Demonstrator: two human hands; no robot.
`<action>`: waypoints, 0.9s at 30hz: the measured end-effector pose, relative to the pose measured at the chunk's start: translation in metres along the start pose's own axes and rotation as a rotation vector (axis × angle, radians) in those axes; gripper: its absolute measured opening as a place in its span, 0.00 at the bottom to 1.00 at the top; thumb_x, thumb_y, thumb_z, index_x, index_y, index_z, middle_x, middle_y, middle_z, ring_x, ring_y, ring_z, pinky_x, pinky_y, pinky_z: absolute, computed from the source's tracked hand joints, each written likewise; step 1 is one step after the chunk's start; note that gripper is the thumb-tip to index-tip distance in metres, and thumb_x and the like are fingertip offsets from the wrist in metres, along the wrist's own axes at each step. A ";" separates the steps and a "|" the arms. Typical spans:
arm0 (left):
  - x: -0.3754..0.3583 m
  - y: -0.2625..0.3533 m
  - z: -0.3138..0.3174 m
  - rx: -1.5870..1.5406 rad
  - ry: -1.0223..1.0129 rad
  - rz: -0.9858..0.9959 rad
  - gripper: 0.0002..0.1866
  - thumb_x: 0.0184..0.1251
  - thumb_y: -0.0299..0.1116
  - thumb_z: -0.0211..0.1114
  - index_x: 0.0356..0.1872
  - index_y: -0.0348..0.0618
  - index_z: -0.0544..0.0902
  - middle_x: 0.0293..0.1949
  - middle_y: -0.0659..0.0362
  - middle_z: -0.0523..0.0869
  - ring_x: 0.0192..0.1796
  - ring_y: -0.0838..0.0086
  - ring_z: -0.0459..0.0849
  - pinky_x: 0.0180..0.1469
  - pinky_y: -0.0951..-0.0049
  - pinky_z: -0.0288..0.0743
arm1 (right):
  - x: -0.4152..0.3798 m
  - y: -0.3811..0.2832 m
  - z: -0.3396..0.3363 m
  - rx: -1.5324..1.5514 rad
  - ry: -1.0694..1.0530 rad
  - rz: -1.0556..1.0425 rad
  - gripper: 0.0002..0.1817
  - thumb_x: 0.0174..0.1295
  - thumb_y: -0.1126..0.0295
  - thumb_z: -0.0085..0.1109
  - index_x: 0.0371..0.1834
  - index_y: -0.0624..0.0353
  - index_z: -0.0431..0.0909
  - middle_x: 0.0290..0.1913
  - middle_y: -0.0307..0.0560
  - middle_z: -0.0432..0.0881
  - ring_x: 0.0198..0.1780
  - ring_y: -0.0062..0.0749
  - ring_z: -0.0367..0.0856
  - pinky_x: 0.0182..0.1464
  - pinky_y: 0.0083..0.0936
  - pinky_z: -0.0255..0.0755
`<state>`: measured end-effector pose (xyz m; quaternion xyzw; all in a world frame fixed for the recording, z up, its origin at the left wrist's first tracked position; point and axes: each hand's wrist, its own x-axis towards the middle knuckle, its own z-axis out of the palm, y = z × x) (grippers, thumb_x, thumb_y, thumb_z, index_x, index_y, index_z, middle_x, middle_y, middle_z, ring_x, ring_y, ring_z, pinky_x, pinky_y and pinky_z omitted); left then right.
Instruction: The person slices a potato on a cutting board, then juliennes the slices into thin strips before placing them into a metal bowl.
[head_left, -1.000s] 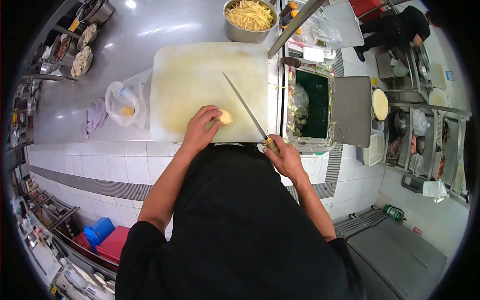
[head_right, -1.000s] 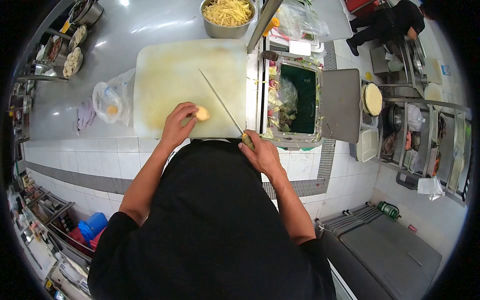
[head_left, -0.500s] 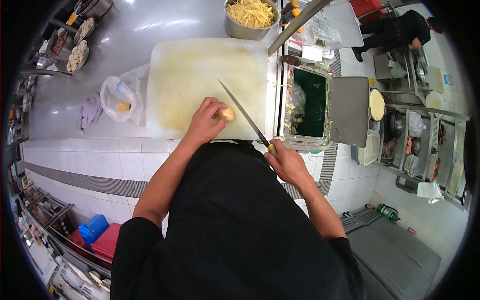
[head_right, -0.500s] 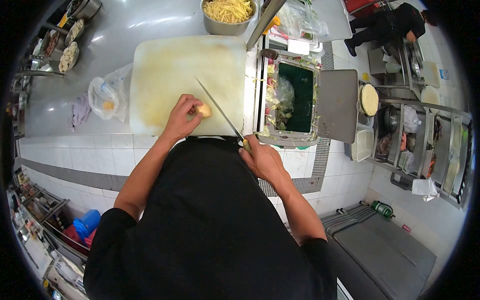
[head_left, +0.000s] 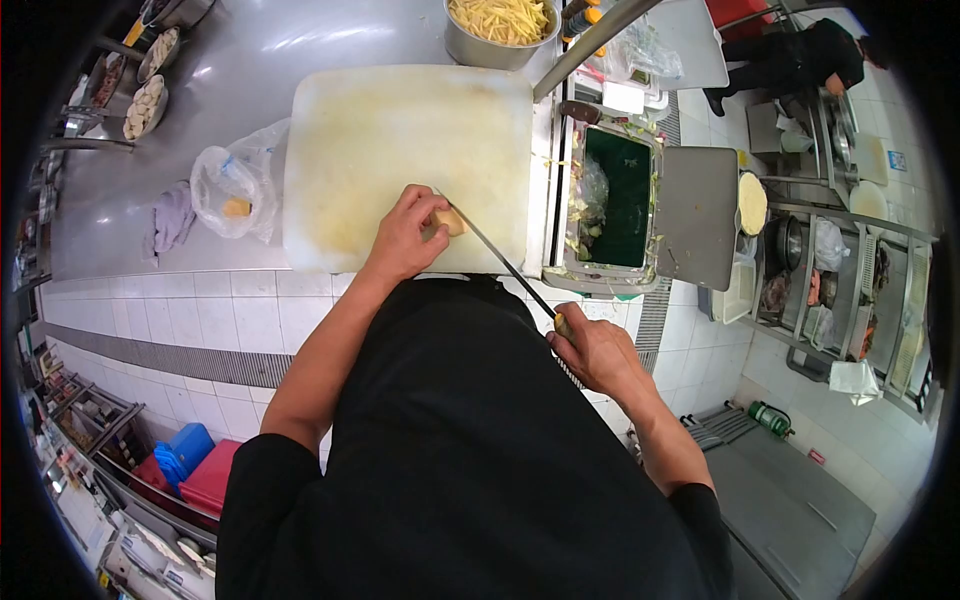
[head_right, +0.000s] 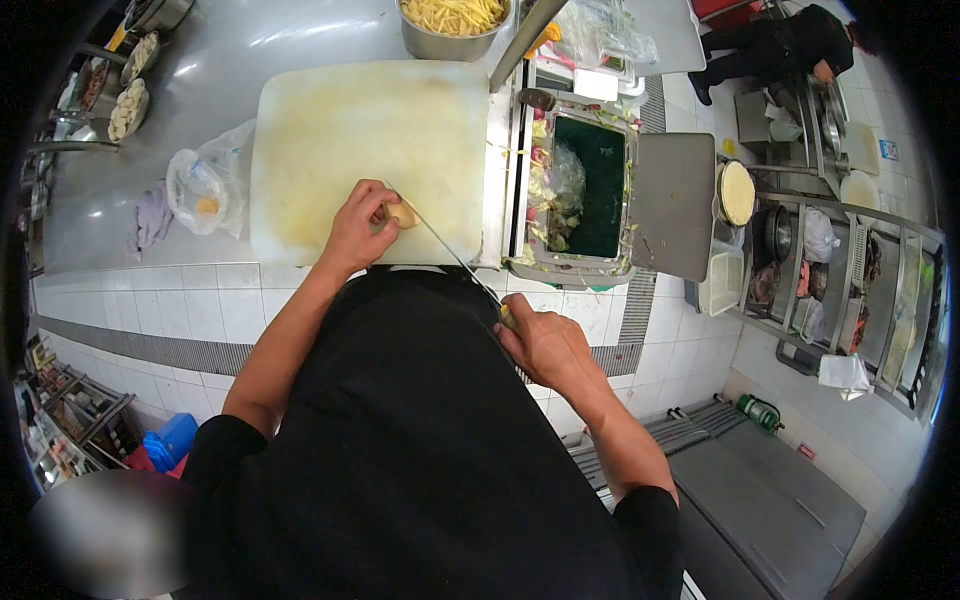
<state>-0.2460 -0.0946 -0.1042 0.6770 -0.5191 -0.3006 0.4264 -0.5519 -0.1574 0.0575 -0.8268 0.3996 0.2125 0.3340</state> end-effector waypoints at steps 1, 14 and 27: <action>0.000 0.000 0.000 -0.004 0.006 -0.004 0.16 0.61 0.29 0.70 0.52 0.42 0.83 0.50 0.56 0.79 0.39 0.66 0.83 0.46 0.67 0.82 | 0.003 0.000 0.001 -0.006 0.004 -0.012 0.19 0.76 0.54 0.57 0.57 0.56 0.71 0.30 0.66 0.86 0.37 0.69 0.86 0.40 0.59 0.76; -0.001 -0.001 0.003 -0.019 0.025 0.013 0.17 0.61 0.25 0.71 0.52 0.40 0.83 0.52 0.55 0.79 0.41 0.68 0.83 0.47 0.69 0.81 | 0.133 -0.026 0.044 -0.002 0.183 -0.177 0.16 0.75 0.59 0.57 0.50 0.60 0.70 0.29 0.63 0.86 0.36 0.64 0.88 0.40 0.58 0.79; -0.002 -0.001 0.004 0.002 0.052 0.015 0.16 0.59 0.28 0.71 0.49 0.43 0.83 0.51 0.55 0.80 0.41 0.63 0.85 0.45 0.66 0.83 | 0.081 -0.025 0.013 0.020 0.130 -0.178 0.17 0.75 0.57 0.56 0.51 0.60 0.70 0.27 0.65 0.85 0.34 0.67 0.86 0.40 0.61 0.77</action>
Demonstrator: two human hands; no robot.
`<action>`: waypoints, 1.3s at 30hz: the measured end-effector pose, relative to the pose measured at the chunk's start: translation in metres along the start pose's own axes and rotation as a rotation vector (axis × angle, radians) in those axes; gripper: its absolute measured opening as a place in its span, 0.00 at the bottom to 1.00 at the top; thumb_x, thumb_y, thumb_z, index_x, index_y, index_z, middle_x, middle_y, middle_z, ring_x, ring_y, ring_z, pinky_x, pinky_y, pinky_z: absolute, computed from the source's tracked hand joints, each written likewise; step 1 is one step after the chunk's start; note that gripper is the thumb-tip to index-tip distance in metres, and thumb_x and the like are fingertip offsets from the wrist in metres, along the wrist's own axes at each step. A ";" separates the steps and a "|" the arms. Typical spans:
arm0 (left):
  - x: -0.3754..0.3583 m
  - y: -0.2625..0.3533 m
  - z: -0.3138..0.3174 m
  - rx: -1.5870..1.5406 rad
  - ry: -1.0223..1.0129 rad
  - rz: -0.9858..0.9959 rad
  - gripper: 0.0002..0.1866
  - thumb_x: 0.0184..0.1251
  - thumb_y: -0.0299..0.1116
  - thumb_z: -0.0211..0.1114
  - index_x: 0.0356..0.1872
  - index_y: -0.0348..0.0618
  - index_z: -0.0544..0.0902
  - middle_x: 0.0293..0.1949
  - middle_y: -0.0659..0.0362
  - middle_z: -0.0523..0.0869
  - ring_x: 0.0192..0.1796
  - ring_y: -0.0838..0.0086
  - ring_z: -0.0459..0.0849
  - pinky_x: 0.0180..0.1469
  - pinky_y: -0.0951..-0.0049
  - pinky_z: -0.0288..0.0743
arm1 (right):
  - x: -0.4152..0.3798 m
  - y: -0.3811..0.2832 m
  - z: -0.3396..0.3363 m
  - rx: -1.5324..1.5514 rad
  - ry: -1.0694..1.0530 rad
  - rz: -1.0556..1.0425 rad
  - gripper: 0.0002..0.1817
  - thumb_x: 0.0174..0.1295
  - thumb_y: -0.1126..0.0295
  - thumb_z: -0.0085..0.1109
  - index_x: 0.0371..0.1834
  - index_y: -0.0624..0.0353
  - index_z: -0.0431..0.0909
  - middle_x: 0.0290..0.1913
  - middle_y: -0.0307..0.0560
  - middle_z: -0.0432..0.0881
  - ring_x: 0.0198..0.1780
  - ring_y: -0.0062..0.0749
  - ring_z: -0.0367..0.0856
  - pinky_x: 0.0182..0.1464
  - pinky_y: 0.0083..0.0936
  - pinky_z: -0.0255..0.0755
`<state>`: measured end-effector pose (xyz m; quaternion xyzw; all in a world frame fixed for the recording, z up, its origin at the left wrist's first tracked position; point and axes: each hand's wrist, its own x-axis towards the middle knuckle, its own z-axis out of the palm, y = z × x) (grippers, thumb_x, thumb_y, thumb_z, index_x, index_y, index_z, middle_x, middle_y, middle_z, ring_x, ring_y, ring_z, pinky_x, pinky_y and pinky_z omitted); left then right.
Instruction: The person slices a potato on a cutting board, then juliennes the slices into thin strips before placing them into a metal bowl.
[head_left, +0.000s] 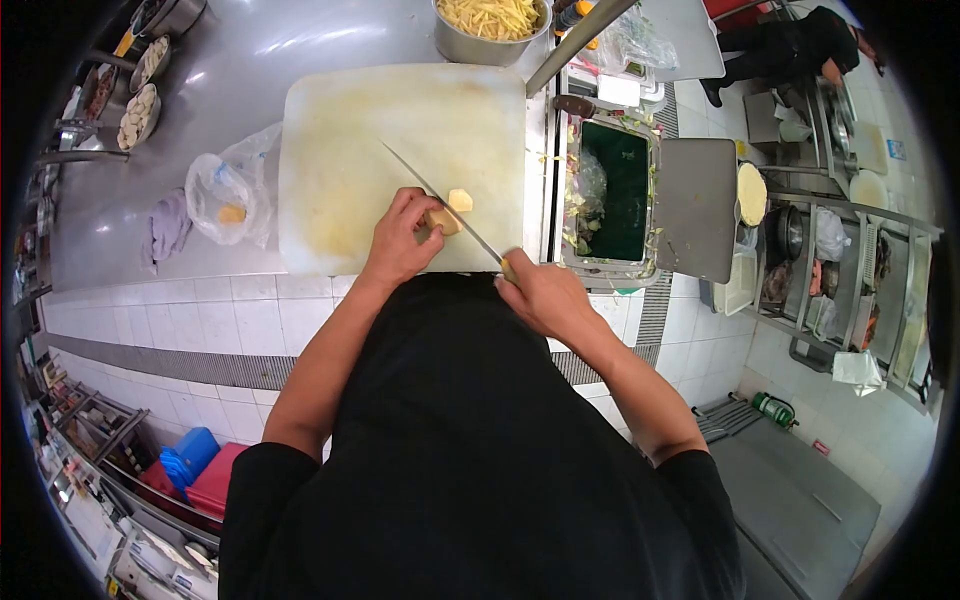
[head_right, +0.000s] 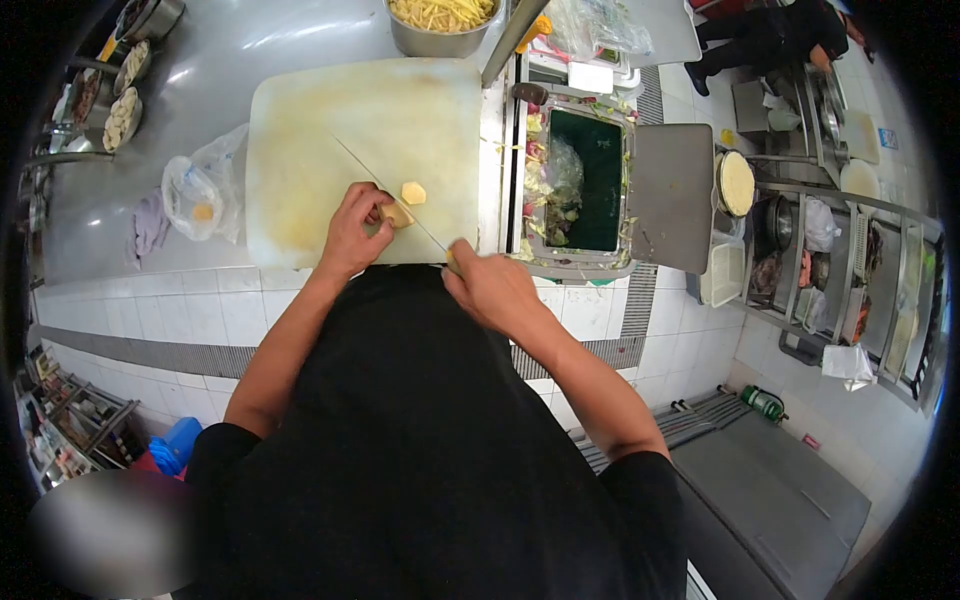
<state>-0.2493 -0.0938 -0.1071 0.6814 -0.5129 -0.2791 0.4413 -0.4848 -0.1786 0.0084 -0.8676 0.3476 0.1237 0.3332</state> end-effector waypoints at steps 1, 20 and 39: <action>0.000 -0.002 0.001 0.008 0.001 0.006 0.16 0.59 0.28 0.71 0.49 0.42 0.83 0.51 0.55 0.80 0.40 0.63 0.85 0.45 0.66 0.83 | -0.014 0.001 -0.005 -0.001 -0.003 0.001 0.17 0.75 0.57 0.56 0.51 0.60 0.70 0.27 0.65 0.85 0.34 0.67 0.86 0.40 0.61 0.77; 0.000 0.001 0.002 -0.017 0.025 0.017 0.16 0.60 0.28 0.71 0.50 0.41 0.83 0.51 0.55 0.81 0.42 0.64 0.86 0.45 0.66 0.83 | 0.054 0.009 0.046 -0.030 0.100 -0.020 0.16 0.73 0.59 0.58 0.50 0.62 0.70 0.28 0.63 0.86 0.34 0.65 0.87 0.39 0.58 0.78; -0.003 -0.002 0.004 0.010 0.030 -0.001 0.16 0.59 0.28 0.71 0.49 0.42 0.82 0.51 0.55 0.81 0.40 0.64 0.85 0.45 0.66 0.83 | 0.025 0.006 0.031 -0.002 0.011 0.024 0.17 0.75 0.57 0.56 0.51 0.62 0.70 0.28 0.64 0.86 0.34 0.66 0.87 0.40 0.60 0.79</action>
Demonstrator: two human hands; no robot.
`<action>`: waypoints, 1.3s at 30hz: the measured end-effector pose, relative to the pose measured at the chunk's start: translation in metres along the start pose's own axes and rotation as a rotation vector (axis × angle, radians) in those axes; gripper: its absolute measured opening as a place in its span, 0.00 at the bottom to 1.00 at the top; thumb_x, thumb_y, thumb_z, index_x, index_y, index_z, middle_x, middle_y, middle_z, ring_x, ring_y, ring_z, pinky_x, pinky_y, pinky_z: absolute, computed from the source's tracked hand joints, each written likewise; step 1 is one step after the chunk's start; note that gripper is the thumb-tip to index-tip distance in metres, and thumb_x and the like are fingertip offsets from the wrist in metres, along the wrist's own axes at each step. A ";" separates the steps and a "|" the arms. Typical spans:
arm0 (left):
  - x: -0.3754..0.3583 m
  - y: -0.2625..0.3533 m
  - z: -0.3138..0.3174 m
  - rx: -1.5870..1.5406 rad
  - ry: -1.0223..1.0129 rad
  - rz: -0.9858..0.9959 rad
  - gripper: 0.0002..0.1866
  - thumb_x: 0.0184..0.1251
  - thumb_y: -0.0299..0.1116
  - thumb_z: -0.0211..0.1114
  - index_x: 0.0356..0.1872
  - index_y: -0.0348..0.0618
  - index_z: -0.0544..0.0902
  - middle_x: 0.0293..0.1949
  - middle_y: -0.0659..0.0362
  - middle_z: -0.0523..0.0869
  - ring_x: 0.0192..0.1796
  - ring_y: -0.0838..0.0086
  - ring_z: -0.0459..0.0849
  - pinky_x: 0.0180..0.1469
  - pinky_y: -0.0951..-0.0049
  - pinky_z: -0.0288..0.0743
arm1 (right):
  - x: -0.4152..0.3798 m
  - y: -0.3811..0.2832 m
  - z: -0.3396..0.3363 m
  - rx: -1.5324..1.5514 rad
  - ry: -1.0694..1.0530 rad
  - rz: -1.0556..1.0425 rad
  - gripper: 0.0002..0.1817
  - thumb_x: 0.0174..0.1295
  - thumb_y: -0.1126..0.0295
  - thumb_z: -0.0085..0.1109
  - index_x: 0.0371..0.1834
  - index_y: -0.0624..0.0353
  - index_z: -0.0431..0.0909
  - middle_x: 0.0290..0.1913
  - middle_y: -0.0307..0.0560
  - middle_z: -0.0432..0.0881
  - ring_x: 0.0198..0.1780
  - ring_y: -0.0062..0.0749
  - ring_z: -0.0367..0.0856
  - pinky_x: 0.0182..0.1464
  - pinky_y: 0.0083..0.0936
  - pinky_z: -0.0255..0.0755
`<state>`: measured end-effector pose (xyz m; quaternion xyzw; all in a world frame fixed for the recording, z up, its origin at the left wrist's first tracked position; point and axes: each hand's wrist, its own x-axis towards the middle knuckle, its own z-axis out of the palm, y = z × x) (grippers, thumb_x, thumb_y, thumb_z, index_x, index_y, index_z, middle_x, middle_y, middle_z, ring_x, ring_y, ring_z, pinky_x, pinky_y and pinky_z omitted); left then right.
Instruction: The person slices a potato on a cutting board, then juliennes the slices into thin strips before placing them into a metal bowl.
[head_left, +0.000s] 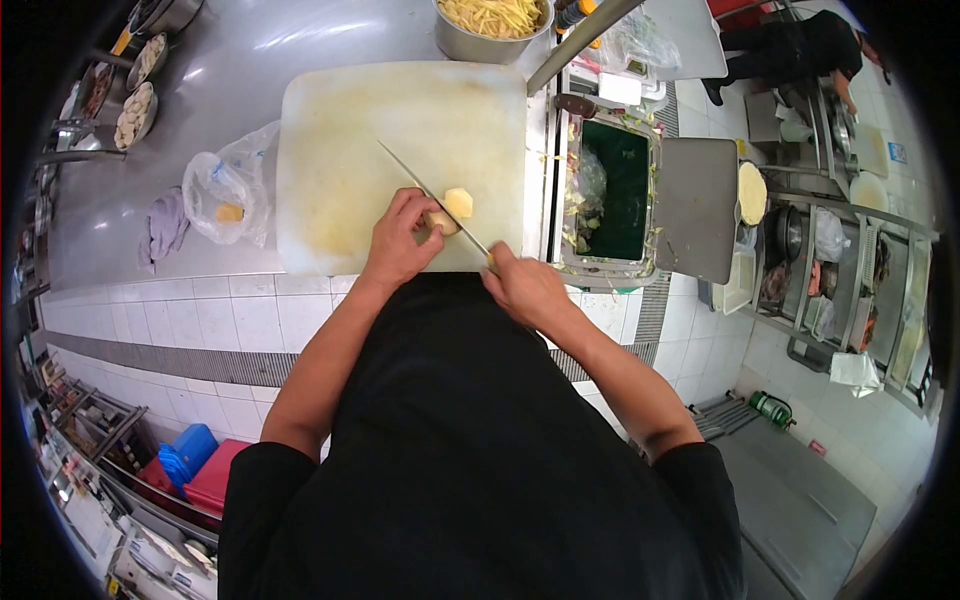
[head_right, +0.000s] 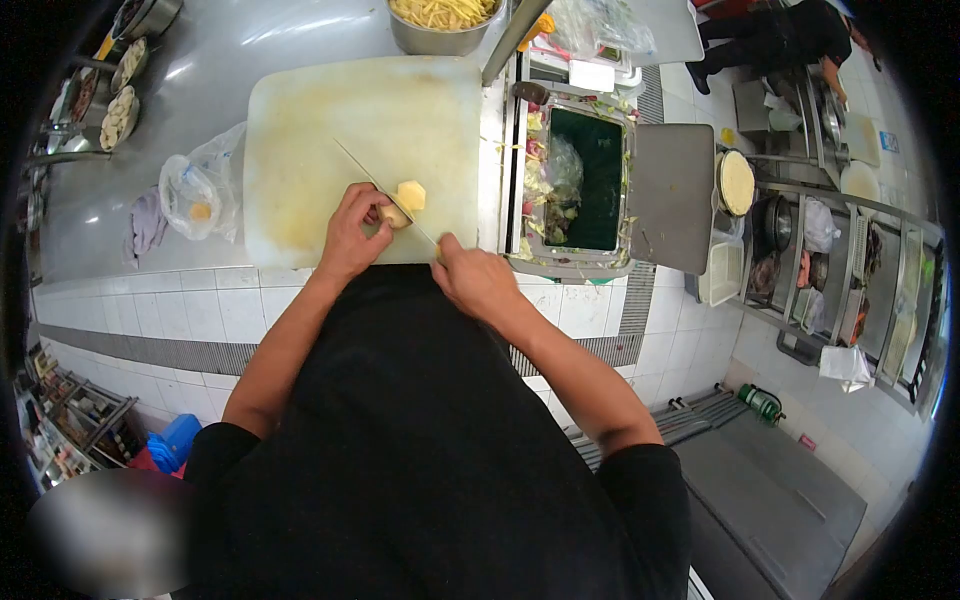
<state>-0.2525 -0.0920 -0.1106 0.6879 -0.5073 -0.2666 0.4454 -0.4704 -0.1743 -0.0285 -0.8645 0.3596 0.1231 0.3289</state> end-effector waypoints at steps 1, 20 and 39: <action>0.000 0.001 0.000 -0.004 0.007 0.005 0.16 0.59 0.28 0.72 0.49 0.43 0.82 0.51 0.56 0.81 0.41 0.64 0.85 0.45 0.66 0.83 | 0.007 0.001 0.009 0.000 0.002 0.002 0.17 0.75 0.57 0.56 0.51 0.62 0.70 0.28 0.64 0.86 0.34 0.66 0.87 0.40 0.60 0.79; 0.000 0.007 0.001 0.094 -0.039 0.010 0.20 0.62 0.29 0.68 0.57 0.46 0.83 0.52 0.53 0.78 0.44 0.61 0.86 0.47 0.62 0.83 | 0.020 0.002 0.019 -0.032 0.068 -0.037 0.17 0.75 0.57 0.55 0.53 0.60 0.69 0.30 0.63 0.87 0.37 0.65 0.88 0.42 0.60 0.78; -0.003 -0.005 0.007 0.041 0.058 0.098 0.16 0.59 0.25 0.69 0.49 0.41 0.78 0.49 0.53 0.78 0.38 0.65 0.83 0.42 0.67 0.81 | -0.070 0.006 -0.033 0.023 -0.095 0.073 0.18 0.77 0.55 0.56 0.54 0.59 0.69 0.30 0.68 0.86 0.36 0.70 0.85 0.42 0.61 0.76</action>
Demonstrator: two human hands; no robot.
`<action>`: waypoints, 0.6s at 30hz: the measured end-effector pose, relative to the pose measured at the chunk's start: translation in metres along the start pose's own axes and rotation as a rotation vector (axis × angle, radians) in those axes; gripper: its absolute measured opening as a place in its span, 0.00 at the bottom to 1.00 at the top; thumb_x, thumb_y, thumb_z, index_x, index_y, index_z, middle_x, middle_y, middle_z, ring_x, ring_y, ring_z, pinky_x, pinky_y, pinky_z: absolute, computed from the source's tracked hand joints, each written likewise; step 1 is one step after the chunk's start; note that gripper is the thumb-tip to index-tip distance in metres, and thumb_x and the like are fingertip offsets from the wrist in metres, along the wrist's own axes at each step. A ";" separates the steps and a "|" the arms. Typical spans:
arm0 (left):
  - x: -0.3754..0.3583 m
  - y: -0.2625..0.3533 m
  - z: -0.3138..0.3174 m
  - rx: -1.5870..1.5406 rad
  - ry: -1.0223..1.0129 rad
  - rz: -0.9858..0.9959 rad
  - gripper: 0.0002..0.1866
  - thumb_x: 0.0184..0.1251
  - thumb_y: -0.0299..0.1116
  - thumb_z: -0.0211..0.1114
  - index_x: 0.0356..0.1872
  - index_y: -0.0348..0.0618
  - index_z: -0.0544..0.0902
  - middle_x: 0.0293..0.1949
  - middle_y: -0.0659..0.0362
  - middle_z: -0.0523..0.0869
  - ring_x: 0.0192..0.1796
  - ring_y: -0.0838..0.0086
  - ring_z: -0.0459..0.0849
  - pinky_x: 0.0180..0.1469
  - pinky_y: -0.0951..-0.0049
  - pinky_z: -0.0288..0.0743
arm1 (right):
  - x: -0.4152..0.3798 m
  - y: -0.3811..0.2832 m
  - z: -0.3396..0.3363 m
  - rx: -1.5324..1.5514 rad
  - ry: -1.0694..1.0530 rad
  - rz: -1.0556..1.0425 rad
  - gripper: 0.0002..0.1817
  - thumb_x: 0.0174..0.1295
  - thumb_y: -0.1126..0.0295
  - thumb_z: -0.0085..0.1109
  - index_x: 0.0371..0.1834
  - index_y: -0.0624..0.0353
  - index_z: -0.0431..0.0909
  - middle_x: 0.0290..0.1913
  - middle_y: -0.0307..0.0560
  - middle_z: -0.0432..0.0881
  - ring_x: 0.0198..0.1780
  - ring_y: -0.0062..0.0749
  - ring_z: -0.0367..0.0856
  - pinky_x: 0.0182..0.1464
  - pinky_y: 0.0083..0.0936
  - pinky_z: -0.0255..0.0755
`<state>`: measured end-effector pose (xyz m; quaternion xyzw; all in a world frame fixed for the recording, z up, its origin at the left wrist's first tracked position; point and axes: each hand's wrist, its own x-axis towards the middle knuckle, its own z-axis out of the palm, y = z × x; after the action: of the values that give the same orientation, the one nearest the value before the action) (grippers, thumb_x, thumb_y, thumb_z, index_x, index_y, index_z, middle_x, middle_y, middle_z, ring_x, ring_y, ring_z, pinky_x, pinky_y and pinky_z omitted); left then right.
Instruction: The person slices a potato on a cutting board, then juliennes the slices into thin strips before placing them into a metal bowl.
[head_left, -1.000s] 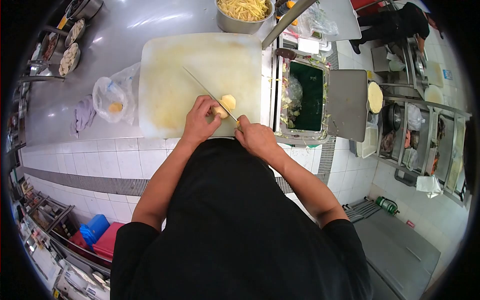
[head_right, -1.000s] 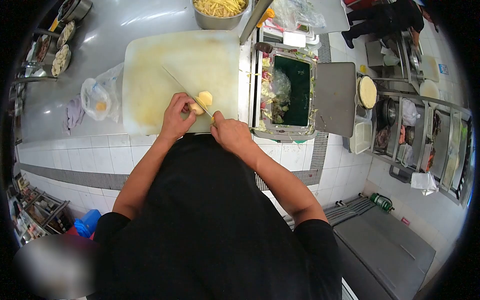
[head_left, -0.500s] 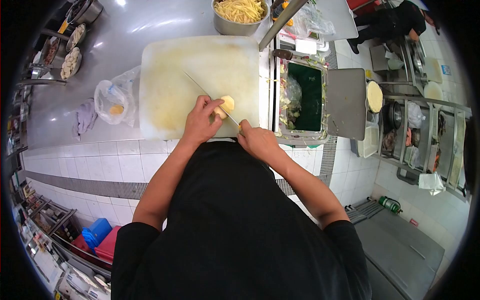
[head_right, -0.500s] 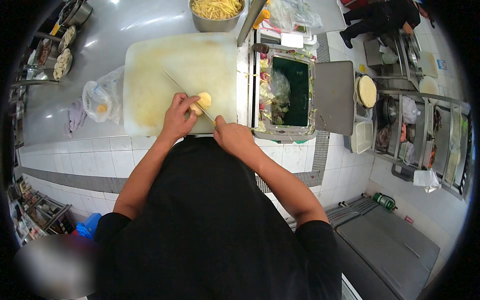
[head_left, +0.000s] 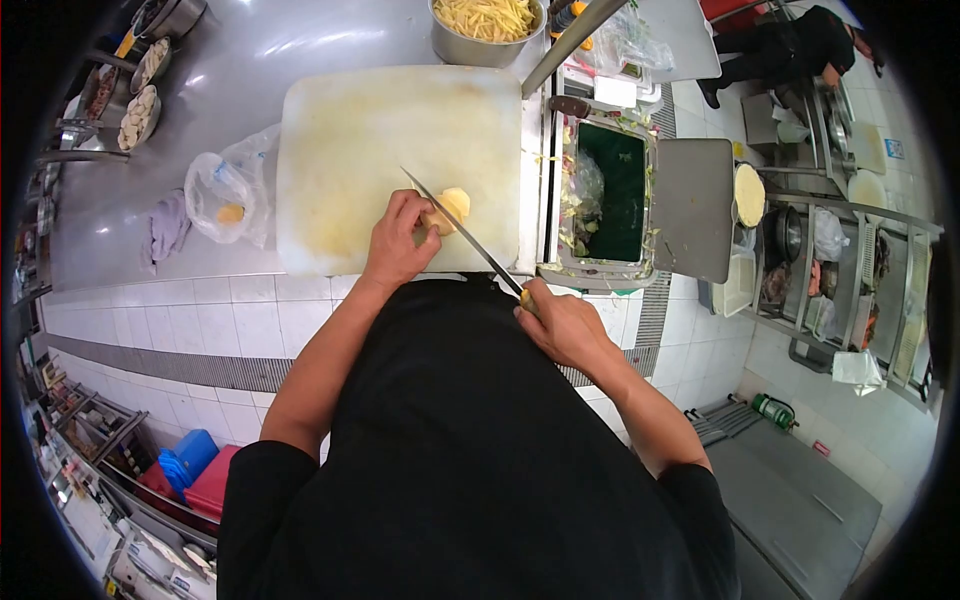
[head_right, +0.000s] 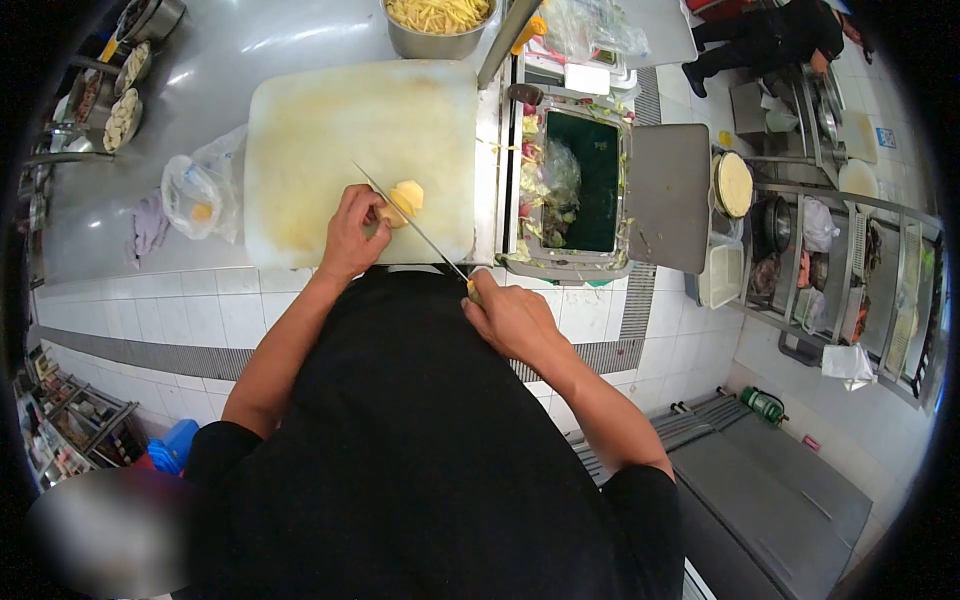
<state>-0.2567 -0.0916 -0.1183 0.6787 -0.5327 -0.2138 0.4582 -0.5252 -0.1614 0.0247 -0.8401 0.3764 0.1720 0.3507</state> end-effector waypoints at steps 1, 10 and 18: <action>0.000 0.000 0.000 0.002 0.002 -0.009 0.16 0.59 0.24 0.69 0.49 0.41 0.78 0.49 0.53 0.78 0.38 0.65 0.83 0.42 0.67 0.81 | -0.005 0.000 -0.002 -0.003 -0.008 0.000 0.18 0.77 0.55 0.56 0.54 0.59 0.69 0.30 0.68 0.86 0.36 0.70 0.85 0.42 0.61 0.76; 0.000 0.002 -0.003 0.019 -0.016 -0.006 0.18 0.59 0.26 0.70 0.51 0.42 0.79 0.51 0.52 0.79 0.43 0.58 0.87 0.44 0.63 0.87 | -0.001 -0.003 0.000 -0.028 -0.036 0.030 0.18 0.77 0.56 0.56 0.51 0.61 0.69 0.30 0.67 0.86 0.37 0.69 0.86 0.42 0.60 0.78; 0.000 0.003 -0.005 -0.009 -0.026 -0.046 0.17 0.59 0.25 0.70 0.50 0.41 0.80 0.52 0.53 0.79 0.43 0.63 0.85 0.45 0.66 0.83 | 0.083 -0.007 0.042 -0.024 0.106 -0.058 0.17 0.75 0.58 0.57 0.50 0.61 0.69 0.29 0.64 0.86 0.36 0.66 0.87 0.41 0.59 0.79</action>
<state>-0.2550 -0.0894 -0.1134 0.6859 -0.5219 -0.2355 0.4492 -0.4666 -0.1704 -0.0475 -0.8627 0.3679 0.1215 0.3249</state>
